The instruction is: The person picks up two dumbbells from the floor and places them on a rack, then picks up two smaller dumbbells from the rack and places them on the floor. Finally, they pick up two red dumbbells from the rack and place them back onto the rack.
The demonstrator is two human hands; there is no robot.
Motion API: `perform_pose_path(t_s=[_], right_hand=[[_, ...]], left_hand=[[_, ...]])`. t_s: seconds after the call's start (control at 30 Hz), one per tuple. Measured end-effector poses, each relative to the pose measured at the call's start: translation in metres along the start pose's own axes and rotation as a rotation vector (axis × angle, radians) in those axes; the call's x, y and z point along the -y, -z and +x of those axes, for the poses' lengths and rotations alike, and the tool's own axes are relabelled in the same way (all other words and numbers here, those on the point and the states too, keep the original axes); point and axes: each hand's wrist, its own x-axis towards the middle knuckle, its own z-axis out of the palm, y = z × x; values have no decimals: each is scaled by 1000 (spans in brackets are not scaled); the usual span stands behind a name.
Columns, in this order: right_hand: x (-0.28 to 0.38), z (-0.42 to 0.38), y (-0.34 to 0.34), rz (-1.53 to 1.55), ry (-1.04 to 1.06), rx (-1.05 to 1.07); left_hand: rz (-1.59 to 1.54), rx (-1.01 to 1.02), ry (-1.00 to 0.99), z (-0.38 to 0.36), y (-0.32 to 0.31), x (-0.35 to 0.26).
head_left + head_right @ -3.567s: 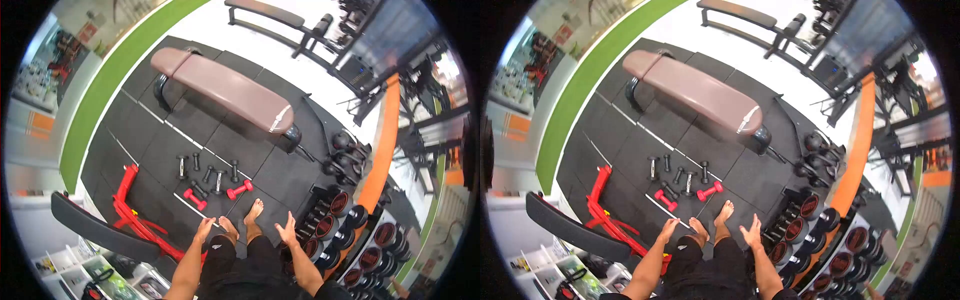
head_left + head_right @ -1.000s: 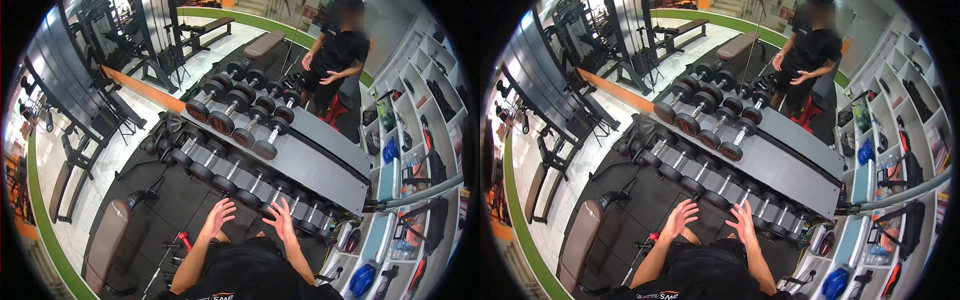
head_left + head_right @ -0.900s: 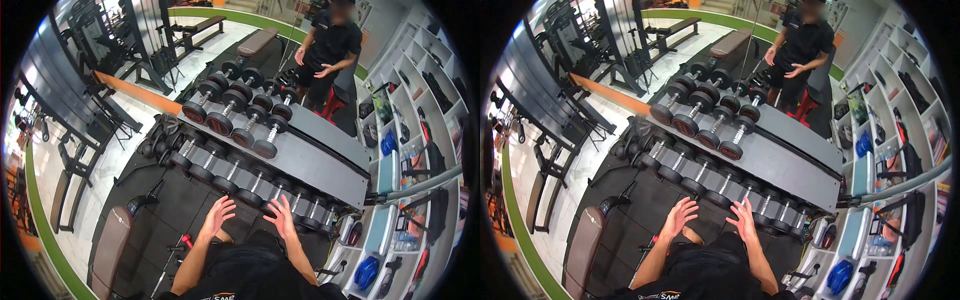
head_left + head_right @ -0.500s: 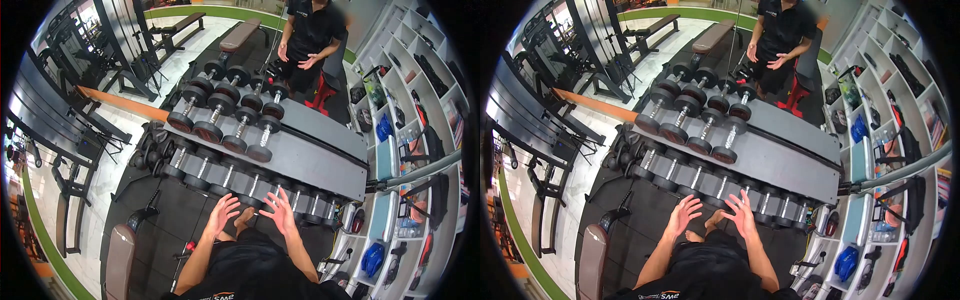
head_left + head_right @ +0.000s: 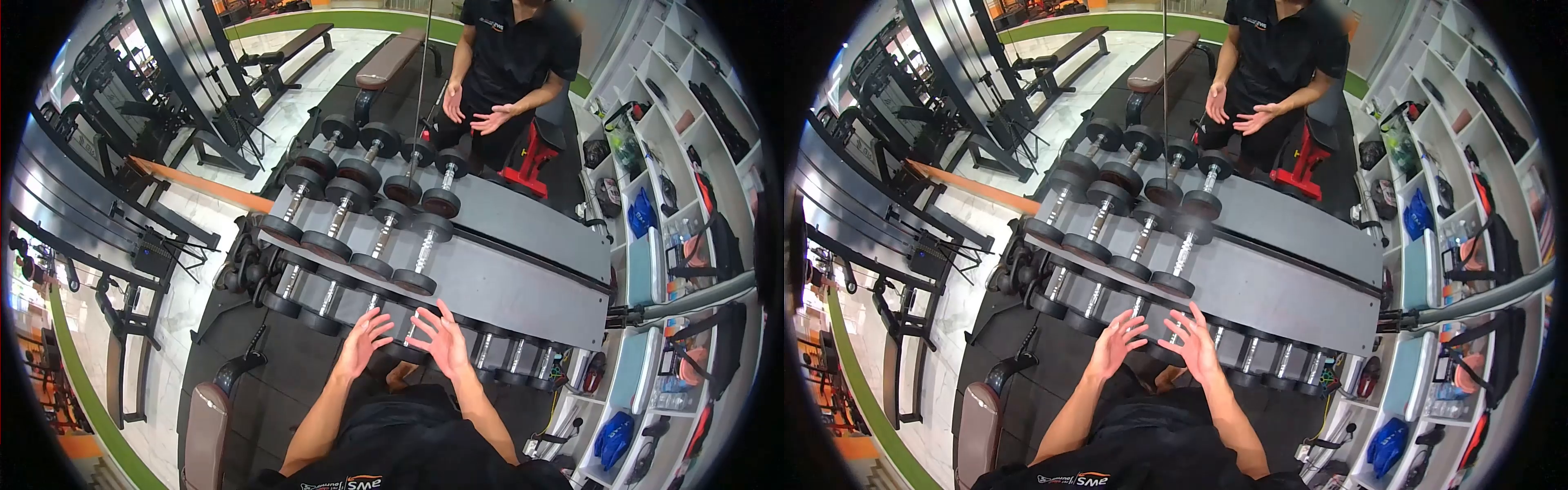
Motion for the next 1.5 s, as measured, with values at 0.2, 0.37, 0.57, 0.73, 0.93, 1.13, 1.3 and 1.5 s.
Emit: perform_pose_path(t_s=[0.2, 0.37, 0.57, 0.73, 0.93, 1.13, 1.3, 1.5], right_hand=[[12, 27, 5, 52, 10, -56], [19, 52, 0, 60, 67, -98], [19, 89, -11, 9, 106, -136], [17, 134, -10, -232, 173, -246], [16, 194, 0, -661, 72, -424], [-10, 264, 40, -960, -146, -655], [-14, 298, 68, -763, -241, -765], [-3, 294, 64, -354, -326, -753]], left_hand=[[38, -14, 11, 29, -3, -8], [170, 4, -113, 82, -6, -46], [880, 26, -346, 162, 13, -77], [1640, -48, -445, 216, 45, -51], [1921, -101, -402, 220, 46, -41], [1979, -135, -345, 224, 37, -42], [1983, -113, -277, 224, 36, -43], [2041, -104, -278, 226, 35, -41]])
